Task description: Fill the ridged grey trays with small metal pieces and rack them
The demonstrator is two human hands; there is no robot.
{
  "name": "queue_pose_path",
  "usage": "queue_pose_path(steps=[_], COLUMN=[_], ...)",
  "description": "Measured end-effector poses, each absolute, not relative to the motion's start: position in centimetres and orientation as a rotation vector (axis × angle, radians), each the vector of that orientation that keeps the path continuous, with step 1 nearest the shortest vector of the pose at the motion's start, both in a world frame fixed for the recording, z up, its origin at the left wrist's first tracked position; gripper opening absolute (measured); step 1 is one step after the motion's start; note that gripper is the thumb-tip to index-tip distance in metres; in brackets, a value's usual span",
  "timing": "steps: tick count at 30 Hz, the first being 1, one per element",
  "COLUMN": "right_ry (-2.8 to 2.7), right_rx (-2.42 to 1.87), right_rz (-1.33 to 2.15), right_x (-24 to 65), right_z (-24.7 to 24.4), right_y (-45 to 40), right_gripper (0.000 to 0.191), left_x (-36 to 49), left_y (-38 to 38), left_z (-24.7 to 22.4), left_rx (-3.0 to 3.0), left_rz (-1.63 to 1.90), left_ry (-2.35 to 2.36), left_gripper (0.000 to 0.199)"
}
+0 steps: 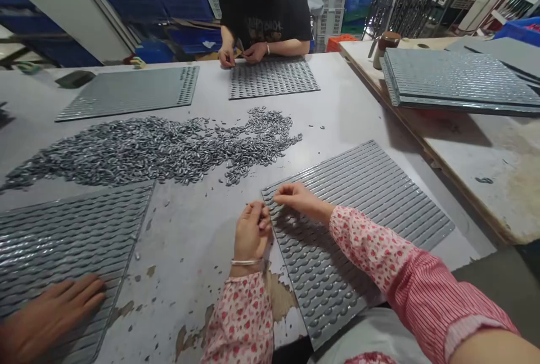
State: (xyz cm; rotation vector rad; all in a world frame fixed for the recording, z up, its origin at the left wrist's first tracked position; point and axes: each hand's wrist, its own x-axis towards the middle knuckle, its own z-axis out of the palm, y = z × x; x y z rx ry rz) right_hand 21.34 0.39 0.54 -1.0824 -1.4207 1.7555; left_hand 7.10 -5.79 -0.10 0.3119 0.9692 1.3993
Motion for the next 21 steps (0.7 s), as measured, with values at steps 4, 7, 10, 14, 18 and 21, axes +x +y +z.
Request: queue_pose_path(steps=[4, 7, 10, 14, 18, 21], right_ry=[-1.833, -2.156, -2.297, -2.369, -2.439, -2.42], right_rx=[-1.357, -1.421, -1.466, -1.523, -1.569, -1.58], right_rz=[1.189, 0.821, 0.635, 0.529, 0.508, 0.535], right_x=[21.7, 21.6, 21.2, 20.7, 20.5, 20.5], right_z=[-0.6, -1.0, -1.0, -0.6, 0.0, 0.2], right_y=[2.2, 2.4, 1.9, 1.2, 1.0, 1.1], right_gripper=[0.011, 0.01, 0.012, 0.015, 0.015, 0.012], left_x=[5.4, 4.9, 5.1, 5.6, 6.0, 6.4], left_y=[-5.4, -5.5, -5.6, -5.6, -5.6, -5.7], left_z=[-0.2, -0.4, -0.4, -0.2, -0.1, -0.2], left_rx=[-0.048, -0.085, -0.12, -0.174, -0.186, -0.147], left_rz=[1.498, 1.505, 1.478, 1.431, 1.396, 1.403], left_ry=[0.842, 0.773, 0.744, 0.72, 0.652, 0.682], left_gripper=[0.014, 0.018, 0.015, 0.014, 0.015, 0.012])
